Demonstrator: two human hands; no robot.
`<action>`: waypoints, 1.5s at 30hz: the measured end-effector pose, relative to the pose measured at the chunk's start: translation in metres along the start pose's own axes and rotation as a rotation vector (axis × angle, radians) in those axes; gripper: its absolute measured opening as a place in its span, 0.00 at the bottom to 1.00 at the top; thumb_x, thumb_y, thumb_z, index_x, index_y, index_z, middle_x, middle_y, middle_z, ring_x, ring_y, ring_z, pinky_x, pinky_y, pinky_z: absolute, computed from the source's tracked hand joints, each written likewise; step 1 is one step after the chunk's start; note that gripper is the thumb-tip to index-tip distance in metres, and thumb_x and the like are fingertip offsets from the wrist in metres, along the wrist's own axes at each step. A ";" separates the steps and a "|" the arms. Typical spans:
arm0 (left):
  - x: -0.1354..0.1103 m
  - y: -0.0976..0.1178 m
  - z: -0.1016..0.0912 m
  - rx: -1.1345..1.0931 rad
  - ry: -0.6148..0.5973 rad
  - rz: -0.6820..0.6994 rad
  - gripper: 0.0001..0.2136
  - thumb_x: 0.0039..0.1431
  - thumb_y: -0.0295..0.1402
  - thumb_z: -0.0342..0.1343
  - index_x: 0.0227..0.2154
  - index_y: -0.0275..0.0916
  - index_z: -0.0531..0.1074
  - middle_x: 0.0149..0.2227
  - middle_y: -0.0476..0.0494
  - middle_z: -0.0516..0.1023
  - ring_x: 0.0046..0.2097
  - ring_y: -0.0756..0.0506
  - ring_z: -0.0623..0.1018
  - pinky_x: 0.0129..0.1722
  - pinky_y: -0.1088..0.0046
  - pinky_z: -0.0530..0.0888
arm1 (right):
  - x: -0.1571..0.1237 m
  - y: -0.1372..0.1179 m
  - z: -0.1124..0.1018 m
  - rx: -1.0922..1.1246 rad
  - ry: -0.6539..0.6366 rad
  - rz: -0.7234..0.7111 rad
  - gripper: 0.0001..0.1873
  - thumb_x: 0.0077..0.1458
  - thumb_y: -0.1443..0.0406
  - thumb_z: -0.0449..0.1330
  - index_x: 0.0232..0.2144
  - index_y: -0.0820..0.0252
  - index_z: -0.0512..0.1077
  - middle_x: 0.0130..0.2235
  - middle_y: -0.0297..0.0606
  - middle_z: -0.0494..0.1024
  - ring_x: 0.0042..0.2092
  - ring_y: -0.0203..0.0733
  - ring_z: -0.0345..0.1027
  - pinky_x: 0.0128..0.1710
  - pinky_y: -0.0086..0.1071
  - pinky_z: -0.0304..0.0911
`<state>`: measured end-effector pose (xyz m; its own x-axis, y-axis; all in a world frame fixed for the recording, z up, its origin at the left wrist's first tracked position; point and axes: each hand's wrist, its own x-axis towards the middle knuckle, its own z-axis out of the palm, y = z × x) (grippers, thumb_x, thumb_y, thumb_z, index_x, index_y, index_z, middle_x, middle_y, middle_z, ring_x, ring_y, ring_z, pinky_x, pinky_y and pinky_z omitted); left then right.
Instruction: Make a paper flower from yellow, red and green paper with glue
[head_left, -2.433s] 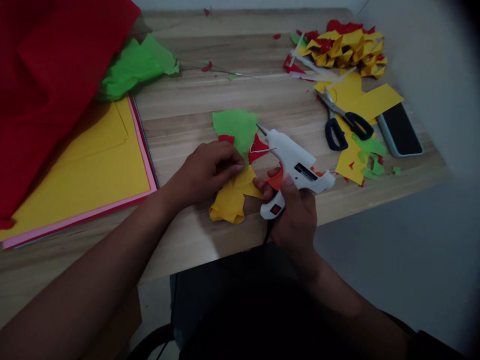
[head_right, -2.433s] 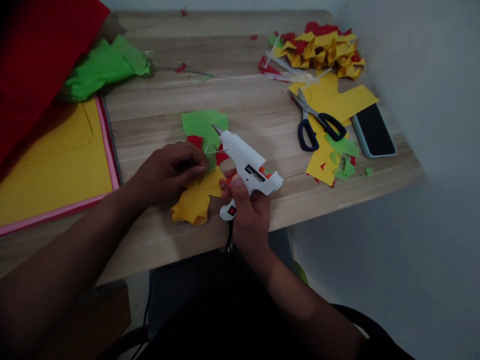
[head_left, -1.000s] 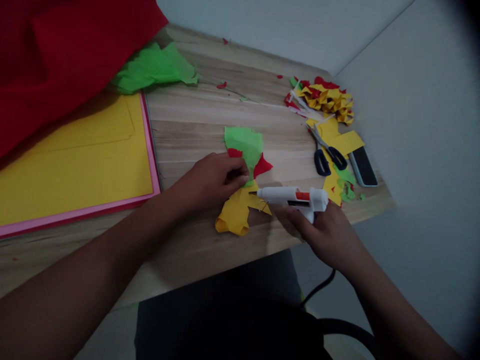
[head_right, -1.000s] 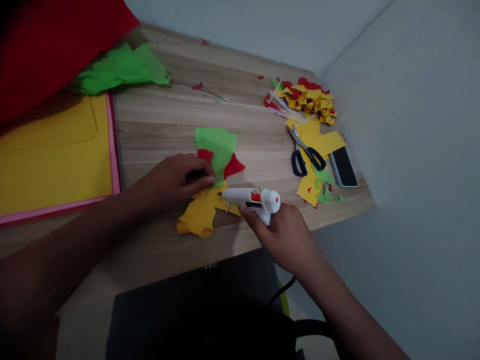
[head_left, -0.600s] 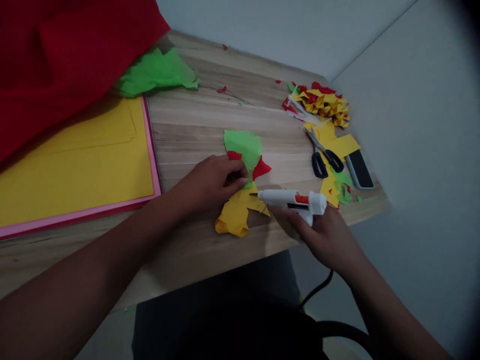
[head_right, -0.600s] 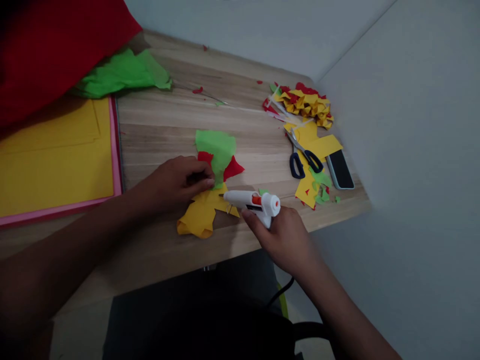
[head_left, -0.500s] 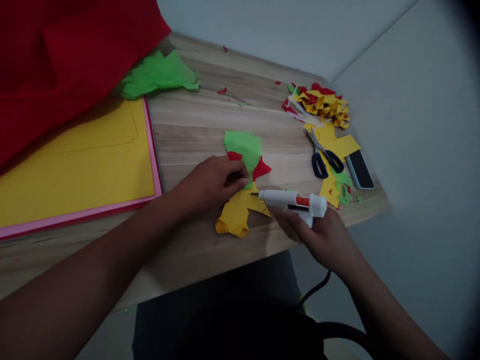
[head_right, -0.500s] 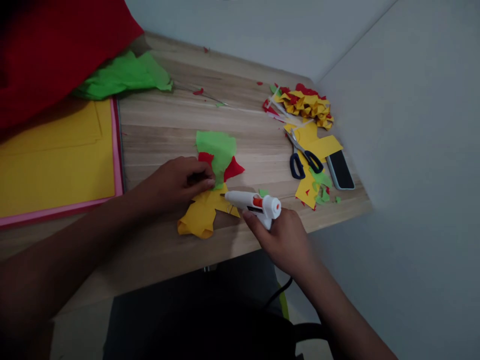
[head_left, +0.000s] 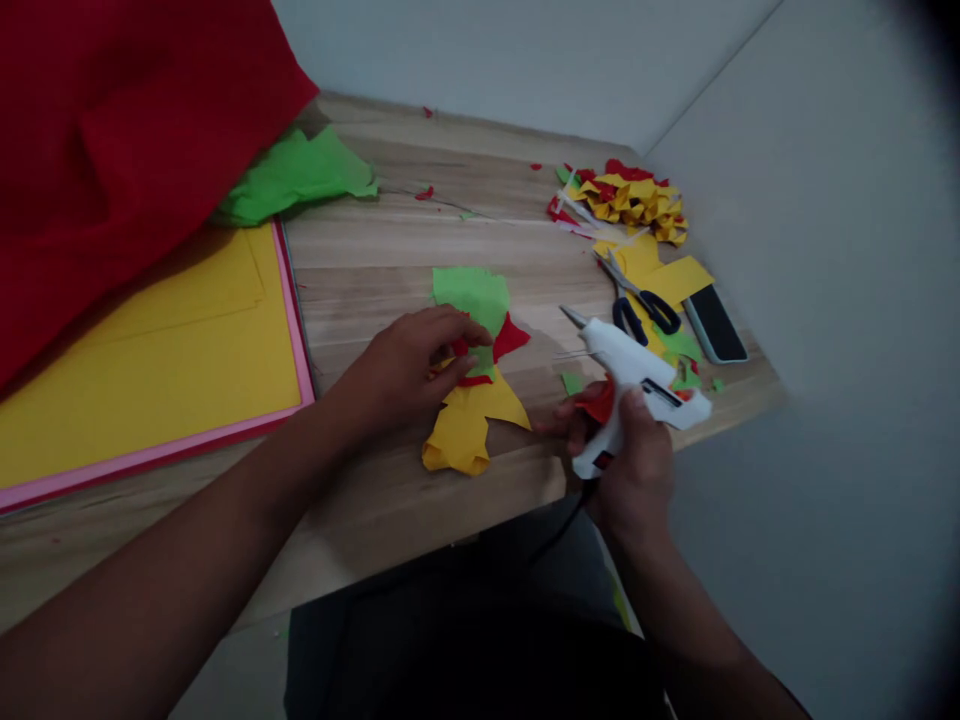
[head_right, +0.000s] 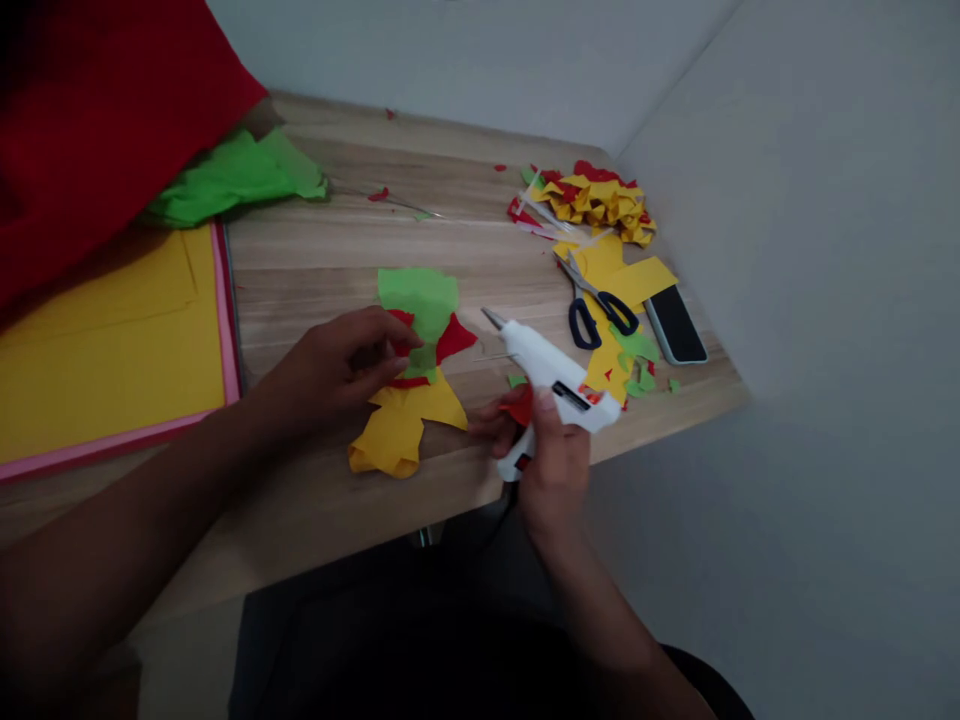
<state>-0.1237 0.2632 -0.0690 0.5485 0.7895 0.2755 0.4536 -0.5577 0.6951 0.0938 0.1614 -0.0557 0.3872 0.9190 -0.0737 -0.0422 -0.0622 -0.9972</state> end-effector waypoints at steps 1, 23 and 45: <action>0.001 0.000 -0.003 0.051 -0.021 0.027 0.09 0.63 0.33 0.53 0.42 0.39 0.75 0.41 0.44 0.79 0.40 0.46 0.76 0.42 0.69 0.69 | 0.000 0.004 0.006 0.003 -0.004 0.001 0.18 0.61 0.49 0.55 0.33 0.57 0.71 0.22 0.34 0.78 0.21 0.38 0.70 0.20 0.30 0.64; 0.006 0.010 0.006 0.171 -0.203 0.009 0.08 0.65 0.37 0.53 0.35 0.43 0.77 0.40 0.45 0.79 0.44 0.42 0.74 0.46 0.60 0.61 | 0.000 0.007 0.019 -0.051 -0.016 0.054 0.16 0.61 0.51 0.60 0.32 0.57 0.74 0.26 0.35 0.81 0.24 0.37 0.73 0.24 0.30 0.69; 0.005 0.009 0.007 0.145 -0.064 -0.034 0.05 0.65 0.35 0.53 0.41 0.44 0.72 0.38 0.49 0.78 0.40 0.44 0.75 0.45 0.61 0.63 | -0.003 0.006 0.016 -0.020 -0.035 0.009 0.17 0.62 0.50 0.57 0.32 0.56 0.73 0.27 0.35 0.80 0.24 0.38 0.72 0.25 0.33 0.70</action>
<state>-0.1123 0.2604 -0.0661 0.5729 0.7929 0.2075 0.5665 -0.5660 0.5989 0.0775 0.1651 -0.0612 0.3542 0.9315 -0.0827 -0.0269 -0.0782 -0.9966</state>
